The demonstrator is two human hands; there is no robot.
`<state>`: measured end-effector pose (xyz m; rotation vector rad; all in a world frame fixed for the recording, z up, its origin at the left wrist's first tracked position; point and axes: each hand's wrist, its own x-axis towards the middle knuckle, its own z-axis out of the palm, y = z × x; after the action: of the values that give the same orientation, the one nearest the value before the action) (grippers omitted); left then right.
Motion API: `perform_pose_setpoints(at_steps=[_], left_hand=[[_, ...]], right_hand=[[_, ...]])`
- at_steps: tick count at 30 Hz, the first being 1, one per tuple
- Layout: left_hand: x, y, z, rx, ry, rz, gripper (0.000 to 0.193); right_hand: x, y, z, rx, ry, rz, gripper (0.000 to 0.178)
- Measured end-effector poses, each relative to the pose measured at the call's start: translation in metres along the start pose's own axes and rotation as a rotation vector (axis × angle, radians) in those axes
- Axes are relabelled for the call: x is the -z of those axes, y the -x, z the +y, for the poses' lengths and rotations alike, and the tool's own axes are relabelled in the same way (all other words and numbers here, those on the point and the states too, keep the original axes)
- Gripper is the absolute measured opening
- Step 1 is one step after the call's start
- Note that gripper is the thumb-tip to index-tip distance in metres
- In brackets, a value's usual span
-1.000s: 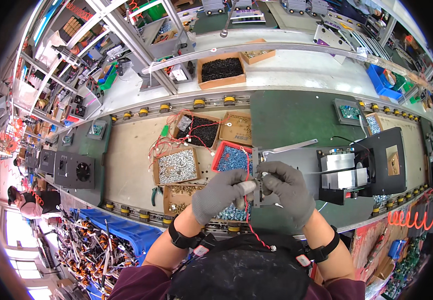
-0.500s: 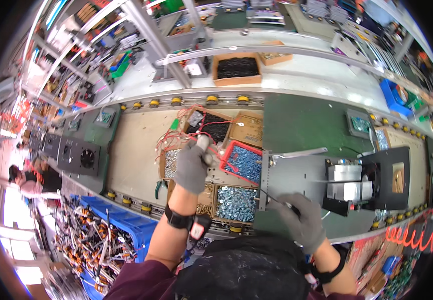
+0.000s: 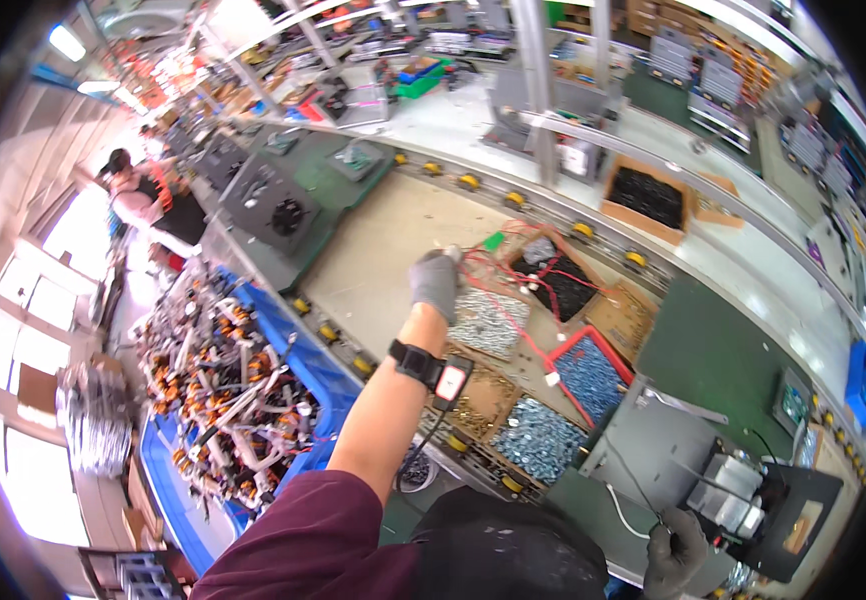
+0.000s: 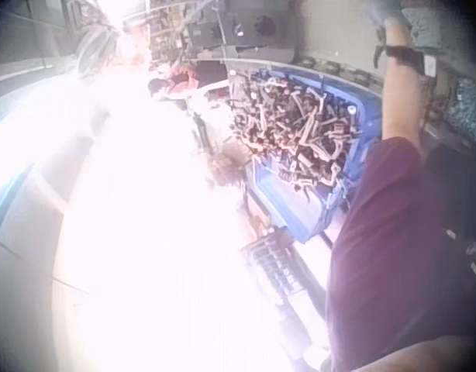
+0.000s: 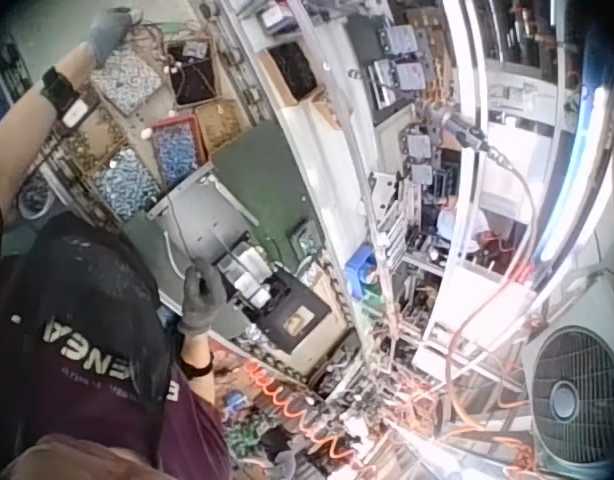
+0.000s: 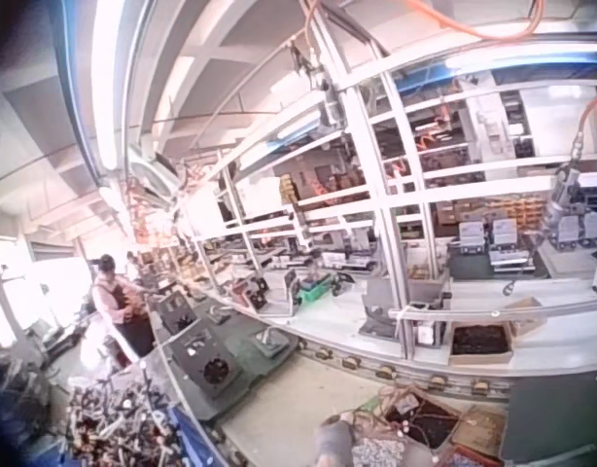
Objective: Assembling electronic components and wiring into a metal chassis at a factory assembly line.
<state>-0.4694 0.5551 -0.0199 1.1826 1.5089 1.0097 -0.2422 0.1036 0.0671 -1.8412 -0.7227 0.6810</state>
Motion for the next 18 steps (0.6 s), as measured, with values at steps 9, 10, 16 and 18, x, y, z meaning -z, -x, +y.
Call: perform_pose_setpoints(at_steps=[9, 10, 16, 18], left_hand=[[0.094, 0.144, 0.072, -0.097, -0.613, -0.040, 0.052], [0.123, 0.167, 0.077, -0.101, -0.532, -0.098, 0.051], [0.338, 0.196, 0.101, -0.183, -0.590, 0.276, 0.030], [0.438, 0.198, 0.102, 0.071, -0.769, 0.418, 0.031]], right_hand=[[-0.105, -0.100, 0.088, 0.135, 0.092, -0.324, 0.015], [-0.119, -0.106, 0.083, 0.077, 0.045, -0.481, 0.014], [-0.123, -0.116, 0.093, -0.013, 0.007, -0.481, 0.012], [-0.122, -0.120, 0.082, -0.020, 0.067, -0.530, 0.016]])
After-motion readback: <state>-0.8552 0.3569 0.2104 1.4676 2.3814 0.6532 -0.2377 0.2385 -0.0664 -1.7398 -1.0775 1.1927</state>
